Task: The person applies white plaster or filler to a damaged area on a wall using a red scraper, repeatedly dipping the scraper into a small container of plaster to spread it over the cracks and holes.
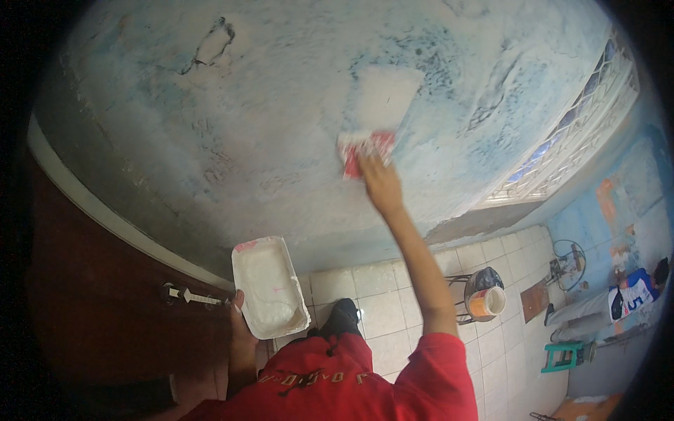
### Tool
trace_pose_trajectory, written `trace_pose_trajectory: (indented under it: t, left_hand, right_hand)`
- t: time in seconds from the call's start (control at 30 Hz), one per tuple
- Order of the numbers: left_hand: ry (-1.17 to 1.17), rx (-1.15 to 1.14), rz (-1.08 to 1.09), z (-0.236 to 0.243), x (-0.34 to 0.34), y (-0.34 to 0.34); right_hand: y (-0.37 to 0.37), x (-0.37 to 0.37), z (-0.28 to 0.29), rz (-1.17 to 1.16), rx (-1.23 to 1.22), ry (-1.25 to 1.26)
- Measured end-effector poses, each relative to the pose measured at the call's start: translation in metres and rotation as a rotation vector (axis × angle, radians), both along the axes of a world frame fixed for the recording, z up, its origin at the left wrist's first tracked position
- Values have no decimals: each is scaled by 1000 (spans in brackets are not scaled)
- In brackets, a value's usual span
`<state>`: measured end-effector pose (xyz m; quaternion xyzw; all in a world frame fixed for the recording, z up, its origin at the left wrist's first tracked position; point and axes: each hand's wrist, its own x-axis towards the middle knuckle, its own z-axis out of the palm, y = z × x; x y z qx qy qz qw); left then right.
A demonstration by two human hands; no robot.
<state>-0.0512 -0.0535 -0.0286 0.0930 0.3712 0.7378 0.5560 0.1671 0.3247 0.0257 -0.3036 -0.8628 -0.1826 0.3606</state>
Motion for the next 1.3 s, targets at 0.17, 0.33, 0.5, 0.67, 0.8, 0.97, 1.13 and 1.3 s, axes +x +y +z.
trace_pose_trajectory:
  t: [0.17, 0.33, 0.5, 0.67, 0.8, 0.97, 1.13, 1.3]
  left_hand:
    - [38, -3, -20, -4, -3, -1]
    - [-14, -18, -38, -1, -5, -4]
    - [-40, 9, -79, -5, -5, -4]
    - [-5, -3, -42, 2, 2, -4]
    - [-13, -2, -68, 21, 3, -2]
    - [-4, -8, -72, 26, -1, -4]
    - [-27, -20, -66, 17, -6, -11]
    - [-91, 17, -54, 21, 1, -8]
  right_hand:
    - [-59, 5, -76, 82, -67, -32]
    - [-42, 4, 70, 28, 188, 205]
    - [-8, -15, 173, -42, 387, 242]
    - [-9, -9, 17, 0, 138, 65]
    - [-60, 10, -108, 21, -141, -106]
    - [-43, 20, -24, 108, 12, 137]
    - [-15, 20, 164, 33, 316, 346]
    - [20, 29, 85, -115, 182, 190]
